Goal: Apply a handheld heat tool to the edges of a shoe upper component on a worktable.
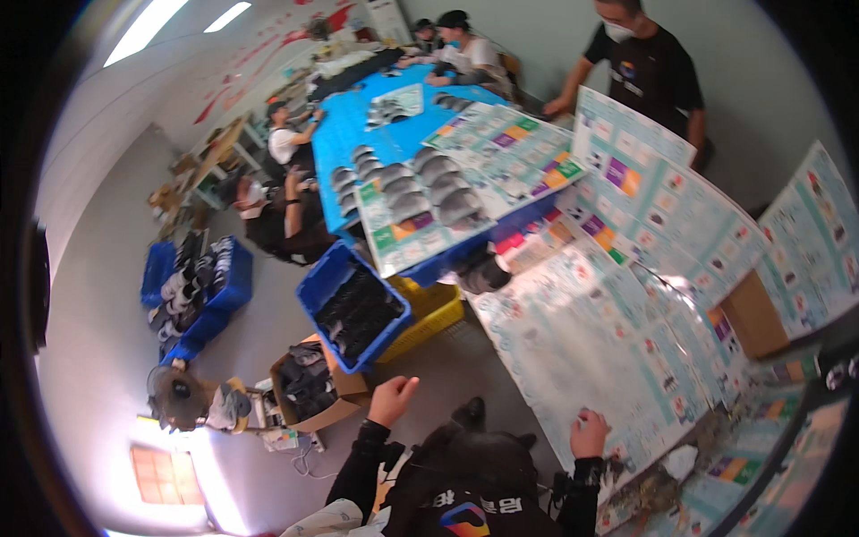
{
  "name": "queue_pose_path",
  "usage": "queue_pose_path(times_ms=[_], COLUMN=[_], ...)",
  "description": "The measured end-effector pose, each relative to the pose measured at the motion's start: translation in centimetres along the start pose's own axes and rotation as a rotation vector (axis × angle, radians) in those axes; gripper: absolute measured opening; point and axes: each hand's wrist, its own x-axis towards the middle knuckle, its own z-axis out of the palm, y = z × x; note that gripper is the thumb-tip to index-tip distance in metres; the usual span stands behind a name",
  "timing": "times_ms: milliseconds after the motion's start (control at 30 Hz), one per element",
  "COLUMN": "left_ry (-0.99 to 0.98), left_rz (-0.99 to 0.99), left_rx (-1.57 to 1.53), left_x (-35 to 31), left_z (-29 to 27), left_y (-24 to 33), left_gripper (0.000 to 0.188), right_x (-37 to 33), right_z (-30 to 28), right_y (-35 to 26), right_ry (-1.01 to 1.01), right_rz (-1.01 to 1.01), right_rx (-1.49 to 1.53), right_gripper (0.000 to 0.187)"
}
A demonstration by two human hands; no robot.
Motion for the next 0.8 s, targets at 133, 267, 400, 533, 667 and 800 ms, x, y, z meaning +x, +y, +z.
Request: queue_pose_path(times_ms=[133,267,400,533,667,800], left_ry=[0.021,-0.04,-0.044,-0.11,-0.04,-0.056], left_rz=[0.114,0.15,0.371,0.424,0.53,0.521], left_rx=[-0.045,-0.064,-0.096,0.074,0.047,0.259], left_x=[3.0,8.1,16.3,26.0,31.0,34.5], left_z=[2.9,5.9,10.7,14.8,16.7,18.3], left_y=[-2.2,-1.7,-2.5,-0.5,5.5,6.7], left_gripper=[0.034,0.03,0.031,0.03,0.026,0.027], right_x=[-0.7,-2.6,-3.1,-2.2,-1.1,-0.6], right_z=[-1.6,-3.0,-3.6,-3.1,-3.3,-1.0], right_y=[-1.7,-1.4,-2.3,-4.3,-8.4,-10.2], right_ry=[0.062,0.055,0.117,0.219,0.237,0.194], right_rz=[0.001,0.124,0.232,0.276,0.314,0.286], right_rx=[-0.018,-0.001,-0.037,-0.154,-0.117,-0.242], right_gripper=[0.013,0.013,0.012,0.01,0.011,0.01])
